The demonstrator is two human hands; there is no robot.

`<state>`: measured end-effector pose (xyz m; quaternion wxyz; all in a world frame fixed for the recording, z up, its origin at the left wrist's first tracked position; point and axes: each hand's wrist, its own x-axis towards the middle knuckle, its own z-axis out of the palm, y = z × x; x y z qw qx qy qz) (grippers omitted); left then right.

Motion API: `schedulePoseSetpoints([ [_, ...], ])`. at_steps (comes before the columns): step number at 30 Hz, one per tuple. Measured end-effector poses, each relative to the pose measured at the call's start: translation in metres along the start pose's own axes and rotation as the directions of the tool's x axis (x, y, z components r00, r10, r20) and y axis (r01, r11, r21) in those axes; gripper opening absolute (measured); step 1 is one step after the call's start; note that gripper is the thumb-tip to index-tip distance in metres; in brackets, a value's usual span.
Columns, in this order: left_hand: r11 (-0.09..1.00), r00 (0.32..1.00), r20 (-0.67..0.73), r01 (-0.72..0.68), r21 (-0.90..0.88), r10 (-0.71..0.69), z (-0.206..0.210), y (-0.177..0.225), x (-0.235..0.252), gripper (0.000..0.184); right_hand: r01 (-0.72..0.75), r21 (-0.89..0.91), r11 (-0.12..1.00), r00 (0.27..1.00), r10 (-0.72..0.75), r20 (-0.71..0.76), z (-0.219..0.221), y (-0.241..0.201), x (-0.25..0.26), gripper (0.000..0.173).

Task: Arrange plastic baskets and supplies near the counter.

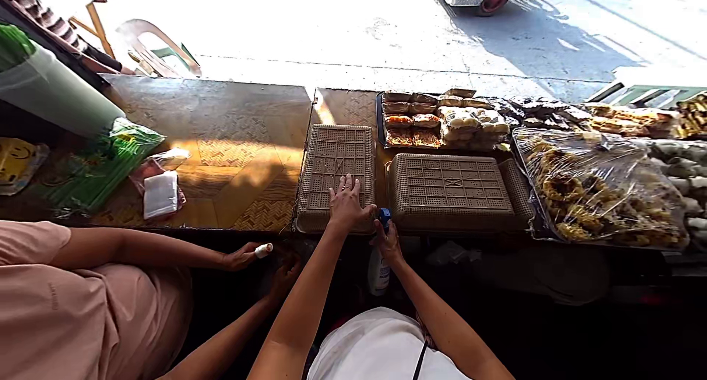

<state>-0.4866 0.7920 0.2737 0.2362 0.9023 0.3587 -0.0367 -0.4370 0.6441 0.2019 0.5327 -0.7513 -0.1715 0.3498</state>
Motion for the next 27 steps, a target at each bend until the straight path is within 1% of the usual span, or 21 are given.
schedulePoseSetpoints([
  [3, 1.0, 1.0, -0.007, -0.004, 0.001, 0.004, 0.0015, -0.001, 0.0012, 0.089, -0.003, 0.008, 1.0, 1.0, 0.003, -0.031, -0.001, 0.0012, 0.0006, 0.048],
  [6, 1.0, 1.0, 0.005, 0.002, 0.002, -0.002, 0.0008, -0.0006, 0.0012, 0.09, 0.001, 0.016, 1.0, 1.0, -0.001, -0.019, -0.0029, -0.0009, -0.0012, 0.049],
  [10, 1.0, 1.0, 0.001, 0.001, -0.003, -0.001, 0.001, -0.001, 0.0007, 0.09, 0.024, 0.07, 0.997, 1.0, -0.023, -0.012, -0.0037, -0.0028, -0.0029, 0.051],
  [16, 1.0, 1.0, 0.013, 0.003, 0.029, -0.003, -0.0011, 0.0004, 0.0007, 0.09, 0.089, 0.072, 0.993, 0.99, -0.08, -0.116, -0.0015, -0.002, -0.002, 0.043],
  [18, 1.0, 1.0, 0.018, 0.006, 0.029, -0.006, -0.0013, 0.0005, 0.0007, 0.09, 0.098, 0.083, 0.992, 0.988, -0.087, -0.13, -0.0008, -0.0019, -0.0025, 0.041],
  [23, 1.0, 1.0, 0.018, 0.003, 0.025, -0.003, -0.0012, -0.0001, 0.0004, 0.091, 0.122, 0.129, 0.984, 0.991, -0.113, -0.074, -0.0003, 0.0002, -0.0031, 0.05],
  [27, 1.0, 1.0, 0.011, 0.004, 0.028, -0.004, -0.0012, -0.0001, 0.0006, 0.091, 0.09, 0.118, 0.989, 0.994, -0.082, -0.066, 0.0001, 0.0011, -0.0017, 0.047],
])
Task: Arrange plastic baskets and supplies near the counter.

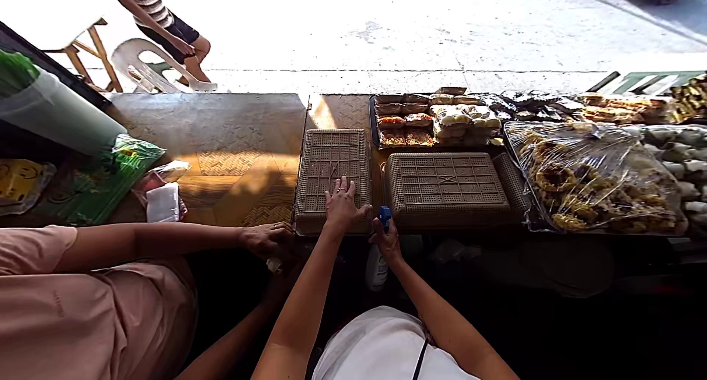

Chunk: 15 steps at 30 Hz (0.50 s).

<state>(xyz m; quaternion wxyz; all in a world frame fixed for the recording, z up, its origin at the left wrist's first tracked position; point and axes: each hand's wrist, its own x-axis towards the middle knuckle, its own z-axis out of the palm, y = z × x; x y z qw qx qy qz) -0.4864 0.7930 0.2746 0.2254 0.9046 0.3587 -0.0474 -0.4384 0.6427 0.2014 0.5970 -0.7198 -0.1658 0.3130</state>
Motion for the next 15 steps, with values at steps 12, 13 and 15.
schedulePoseSetpoints([
  [12, 1.0, 0.999, 0.025, 0.023, 0.012, -0.024, -0.003, 0.005, 0.001, 0.09, 0.028, -0.042, 0.999, 0.987, -0.022, 0.158, -0.021, 0.009, -0.009, 0.059],
  [13, 1.0, 0.999, 0.032, 0.028, 0.008, -0.028, -0.004, 0.007, 0.0, 0.09, 0.047, -0.059, 0.997, 0.986, -0.037, 0.163, -0.026, 0.011, -0.013, 0.059],
  [15, 1.0, 0.999, 0.03, 0.024, -0.016, -0.024, -0.002, 0.009, 0.001, 0.09, 0.098, -0.122, 0.988, 0.986, -0.081, 0.143, -0.041, 0.021, -0.02, 0.057],
])
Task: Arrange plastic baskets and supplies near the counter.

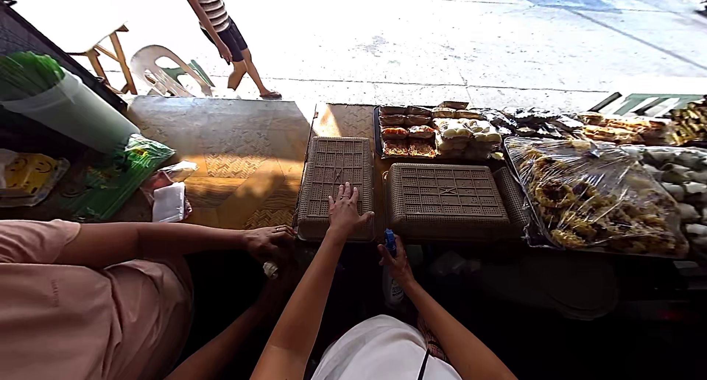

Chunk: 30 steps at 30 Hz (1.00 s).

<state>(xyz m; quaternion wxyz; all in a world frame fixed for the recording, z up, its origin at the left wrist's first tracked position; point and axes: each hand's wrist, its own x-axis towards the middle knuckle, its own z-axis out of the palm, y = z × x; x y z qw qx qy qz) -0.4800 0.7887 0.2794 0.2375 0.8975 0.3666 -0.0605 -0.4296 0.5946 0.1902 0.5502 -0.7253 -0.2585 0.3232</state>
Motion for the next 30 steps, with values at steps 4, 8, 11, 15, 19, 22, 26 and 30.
schedulePoseSetpoints([
  [4, 1.0, 0.999, 0.037, 0.011, -0.017, -0.011, 0.001, 0.011, 0.0, 0.089, 0.019, -0.104, 0.994, 0.995, -0.029, -0.094, -0.037, 0.023, -0.013, 0.054],
  [8, 1.0, 0.998, 0.053, 0.015, -0.008, -0.015, 0.006, 0.02, 0.003, 0.089, 0.003, -0.128, 0.992, 0.975, -0.031, -0.221, -0.075, 0.041, -0.02, 0.055],
  [11, 1.0, 0.998, 0.061, 0.026, 0.001, -0.026, 0.007, 0.023, 0.002, 0.089, 0.002, -0.122, 0.993, 0.95, -0.04, -0.311, -0.095, 0.051, -0.024, 0.056],
  [15, 1.0, 0.998, 0.064, 0.029, 0.006, -0.029, 0.006, 0.028, 0.001, 0.088, 0.047, -0.168, 0.985, 0.88, -0.121, -0.459, -0.115, 0.053, -0.022, 0.055],
  [19, 0.999, 0.996, 0.066, 0.054, -0.005, -0.054, 0.009, 0.026, -0.003, 0.089, 0.141, -0.291, 0.946, 0.801, -0.282, -0.528, -0.143, 0.069, -0.025, 0.059],
  [22, 0.998, 0.997, 0.055, 0.059, -0.029, -0.058, 0.008, 0.027, -0.003, 0.091, 0.232, -0.494, 0.838, 0.771, -0.468, -0.433, -0.167, 0.082, -0.028, 0.061],
  [26, 0.998, 0.996, 0.071, 0.048, -0.028, -0.046, 0.006, 0.024, -0.002, 0.091, 0.296, -0.634, 0.714, 0.77, -0.572, -0.284, -0.19, 0.109, -0.041, 0.056],
  [30, 0.996, 0.999, 0.015, 0.029, -0.082, -0.028, 0.012, 0.021, -0.002, 0.09, 0.233, -0.581, 0.78, 0.833, -0.468, -0.294, -0.215, 0.124, -0.055, 0.053],
])
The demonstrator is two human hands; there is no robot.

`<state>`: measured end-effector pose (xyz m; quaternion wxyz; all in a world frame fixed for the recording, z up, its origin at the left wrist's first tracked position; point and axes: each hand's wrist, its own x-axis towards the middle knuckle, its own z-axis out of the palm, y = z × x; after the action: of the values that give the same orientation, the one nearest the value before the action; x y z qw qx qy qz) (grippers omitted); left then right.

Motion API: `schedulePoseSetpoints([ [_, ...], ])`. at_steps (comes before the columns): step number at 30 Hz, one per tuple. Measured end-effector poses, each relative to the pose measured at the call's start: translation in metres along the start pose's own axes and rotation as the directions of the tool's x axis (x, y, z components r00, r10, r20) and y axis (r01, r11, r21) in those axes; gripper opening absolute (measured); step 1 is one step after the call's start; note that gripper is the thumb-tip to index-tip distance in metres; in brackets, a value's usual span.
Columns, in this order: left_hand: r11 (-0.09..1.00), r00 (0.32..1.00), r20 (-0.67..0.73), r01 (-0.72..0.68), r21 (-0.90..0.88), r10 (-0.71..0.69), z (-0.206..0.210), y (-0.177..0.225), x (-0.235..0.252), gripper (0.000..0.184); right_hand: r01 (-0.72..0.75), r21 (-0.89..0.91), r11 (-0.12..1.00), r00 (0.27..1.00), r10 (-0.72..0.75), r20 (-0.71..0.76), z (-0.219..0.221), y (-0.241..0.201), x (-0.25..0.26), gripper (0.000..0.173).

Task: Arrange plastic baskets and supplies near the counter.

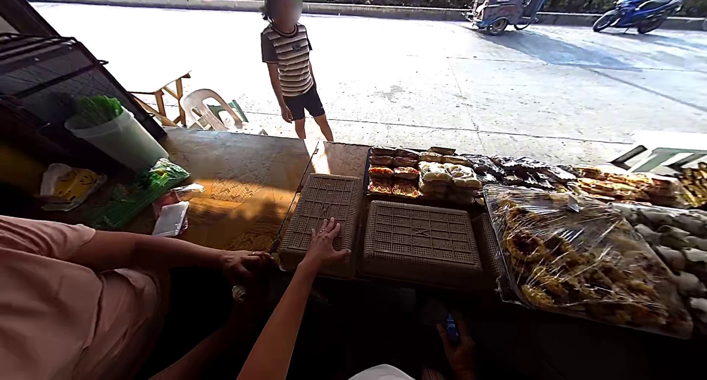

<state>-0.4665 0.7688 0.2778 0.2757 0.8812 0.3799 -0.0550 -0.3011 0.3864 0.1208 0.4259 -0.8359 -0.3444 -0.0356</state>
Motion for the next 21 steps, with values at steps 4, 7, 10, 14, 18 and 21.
schedulePoseSetpoints([
  [4, 1.0, 0.996, -0.084, -0.025, 0.0, 0.025, 0.007, 0.007, -0.006, 0.088, -0.036, 0.025, 0.999, 0.999, 0.036, 0.025, -0.012, 0.022, -0.011, 0.054],
  [7, 0.974, 0.916, -0.366, -0.209, -0.092, 0.162, 0.027, 0.034, -0.026, 0.075, 0.001, 0.029, 1.0, 0.998, -0.003, 0.062, -0.022, 0.041, -0.019, 0.052],
  [10, 0.855, 0.706, -0.674, -0.471, -0.218, 0.218, 0.067, 0.078, -0.06, 0.026, -0.085, 0.058, 0.995, 0.984, 0.075, 0.164, -0.038, 0.039, -0.023, 0.048],
  [14, 0.694, 0.753, -0.58, -0.597, -0.403, 0.311, 0.144, 0.111, -0.105, 0.01, -0.116, 0.026, 0.993, 0.97, 0.107, 0.219, -0.046, 0.041, -0.024, 0.046],
  [18, 0.676, 0.85, -0.397, -0.519, -0.523, 0.345, 0.2, 0.098, -0.136, 0.011, -0.126, 0.015, 0.992, 0.975, 0.121, 0.186, -0.043, 0.041, -0.035, 0.045],
  [21, 0.684, 0.879, -0.324, -0.477, -0.552, 0.351, 0.212, 0.082, -0.156, 0.013, -0.196, 0.017, 0.98, 0.974, 0.193, 0.121, -0.039, 0.031, -0.042, 0.046],
])
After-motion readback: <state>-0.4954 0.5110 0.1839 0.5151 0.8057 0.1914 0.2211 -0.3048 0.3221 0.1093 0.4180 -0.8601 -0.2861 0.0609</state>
